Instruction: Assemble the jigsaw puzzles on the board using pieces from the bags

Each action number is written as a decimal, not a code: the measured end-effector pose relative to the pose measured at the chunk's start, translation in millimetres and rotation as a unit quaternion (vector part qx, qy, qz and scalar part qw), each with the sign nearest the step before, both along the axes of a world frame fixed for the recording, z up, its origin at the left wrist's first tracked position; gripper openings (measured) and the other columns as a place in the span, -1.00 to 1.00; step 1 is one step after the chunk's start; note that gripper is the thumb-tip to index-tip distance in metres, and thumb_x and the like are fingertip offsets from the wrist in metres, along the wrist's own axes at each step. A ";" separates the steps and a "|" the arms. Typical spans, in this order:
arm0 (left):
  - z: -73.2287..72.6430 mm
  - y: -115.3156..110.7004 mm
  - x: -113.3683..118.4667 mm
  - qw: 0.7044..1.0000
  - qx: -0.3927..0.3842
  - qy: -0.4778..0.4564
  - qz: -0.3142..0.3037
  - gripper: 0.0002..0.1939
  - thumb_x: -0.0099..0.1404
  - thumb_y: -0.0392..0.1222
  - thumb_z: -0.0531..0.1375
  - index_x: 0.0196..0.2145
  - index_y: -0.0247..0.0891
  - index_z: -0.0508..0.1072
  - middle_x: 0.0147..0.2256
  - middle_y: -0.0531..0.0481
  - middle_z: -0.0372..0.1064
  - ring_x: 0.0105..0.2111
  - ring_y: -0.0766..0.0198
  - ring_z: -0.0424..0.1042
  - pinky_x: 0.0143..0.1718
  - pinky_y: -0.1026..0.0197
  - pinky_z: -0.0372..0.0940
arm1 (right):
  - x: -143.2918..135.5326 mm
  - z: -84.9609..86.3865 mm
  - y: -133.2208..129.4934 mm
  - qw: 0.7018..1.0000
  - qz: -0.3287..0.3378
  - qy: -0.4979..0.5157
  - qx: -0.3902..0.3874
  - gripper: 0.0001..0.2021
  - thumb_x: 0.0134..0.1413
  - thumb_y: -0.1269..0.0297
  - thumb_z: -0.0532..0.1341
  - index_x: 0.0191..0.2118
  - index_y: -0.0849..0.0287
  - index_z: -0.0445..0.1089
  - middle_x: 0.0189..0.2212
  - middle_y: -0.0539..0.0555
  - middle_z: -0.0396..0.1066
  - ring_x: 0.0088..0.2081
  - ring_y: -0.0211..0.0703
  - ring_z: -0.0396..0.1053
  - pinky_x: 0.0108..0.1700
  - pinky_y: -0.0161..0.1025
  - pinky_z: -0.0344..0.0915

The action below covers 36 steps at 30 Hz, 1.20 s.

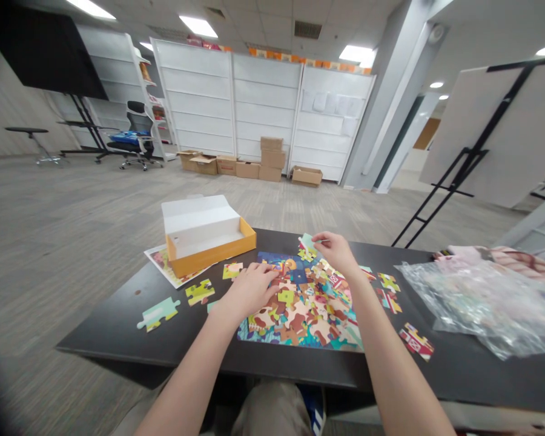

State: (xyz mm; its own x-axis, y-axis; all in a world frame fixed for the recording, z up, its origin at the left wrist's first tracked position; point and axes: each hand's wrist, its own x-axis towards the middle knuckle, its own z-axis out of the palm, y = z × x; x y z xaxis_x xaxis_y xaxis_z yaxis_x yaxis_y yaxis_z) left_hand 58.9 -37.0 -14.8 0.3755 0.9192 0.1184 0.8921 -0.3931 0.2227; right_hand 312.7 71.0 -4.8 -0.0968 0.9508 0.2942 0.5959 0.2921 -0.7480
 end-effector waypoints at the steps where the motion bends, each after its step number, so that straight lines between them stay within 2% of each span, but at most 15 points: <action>1: -0.1 -0.4 0.3 1.000 0.001 0.001 0.000 -0.62 0.45 0.04 0.06 0.07 -0.11 0.49 0.09 -0.17 0.39 0.10 -0.05 0.31 0.09 -0.09 0.30 | -10.4 2.0 -0.8 1.000 0.029 0.000 -0.005 -0.75 -0.02 0.18 0.25 -0.24 0.20 0.49 -0.46 0.06 0.52 -0.42 -0.16 0.44 -0.36 -0.28 0.32; 5: 0.9 -2.1 -0.8 1.000 -0.003 0.001 -0.002 -0.65 0.44 -0.01 0.08 0.06 -0.12 0.51 0.11 -0.15 0.38 0.10 -0.04 0.32 0.10 -0.09 0.30 | -48.4 3.2 0.6 0.995 0.100 -0.018 0.002 -0.78 0.01 0.24 0.19 -0.25 0.21 0.50 -0.48 0.02 0.48 -0.46 -0.22 0.38 -0.37 -0.30 0.30; 9: 3.0 -3.8 -1.9 1.000 -0.001 0.004 -0.003 -0.65 0.42 -0.04 0.10 0.04 -0.17 0.52 0.06 -0.17 0.41 0.08 -0.05 0.33 0.09 -0.09 0.32 | -62.8 -10.0 5.8 0.993 0.120 -0.011 -0.002 -0.79 0.01 0.28 0.17 -0.24 0.20 0.48 -0.48 0.00 0.46 -0.47 -0.24 0.36 -0.35 -0.30 0.31; 13: 5.4 -4.8 -1.2 1.000 -0.002 0.006 -0.005 -0.65 0.42 -0.02 0.09 0.03 -0.16 0.52 0.05 -0.18 0.41 0.08 -0.06 0.33 0.08 -0.10 0.32 | -56.6 -26.8 9.7 0.994 0.106 0.029 -0.006 -0.80 0.00 0.32 0.19 -0.22 0.18 0.45 -0.34 0.07 0.53 -0.33 -0.19 0.47 -0.20 -0.25 0.40; 18: 7.2 -6.9 -0.4 1.000 -0.005 0.015 -0.006 -0.67 0.42 -0.05 0.09 0.01 -0.18 0.52 0.06 -0.19 0.40 0.08 -0.06 0.33 0.08 -0.08 0.31 | -48.5 -37.0 12.8 0.996 0.073 0.039 -0.009 -0.82 -0.03 0.35 0.22 -0.24 0.16 0.45 -0.34 0.08 0.53 -0.27 -0.15 0.51 -0.11 -0.20 0.44; 26: 9.5 -8.4 -0.7 1.000 -0.018 0.009 -0.005 -0.65 0.44 -0.03 0.05 0.02 -0.15 0.52 0.06 -0.19 0.40 0.08 -0.06 0.33 0.08 -0.09 0.30 | -44.1 -42.1 13.7 0.999 0.040 -0.010 -0.013 -0.80 0.00 0.42 0.18 -0.22 0.17 0.48 -0.34 0.07 0.55 -0.28 -0.17 0.52 -0.15 -0.23 0.44; 36: 2.6 -7.6 -1.5 1.000 -0.001 0.008 -0.006 -0.65 0.42 -0.03 0.06 0.03 -0.14 0.51 0.07 -0.18 0.39 0.07 -0.07 0.33 0.06 -0.10 0.32 | -33.2 -36.5 10.2 0.995 0.057 -0.018 -0.079 -0.83 -0.04 0.47 0.21 -0.28 0.16 0.49 -0.41 0.01 0.52 -0.43 -0.26 0.50 -0.41 -0.39 0.42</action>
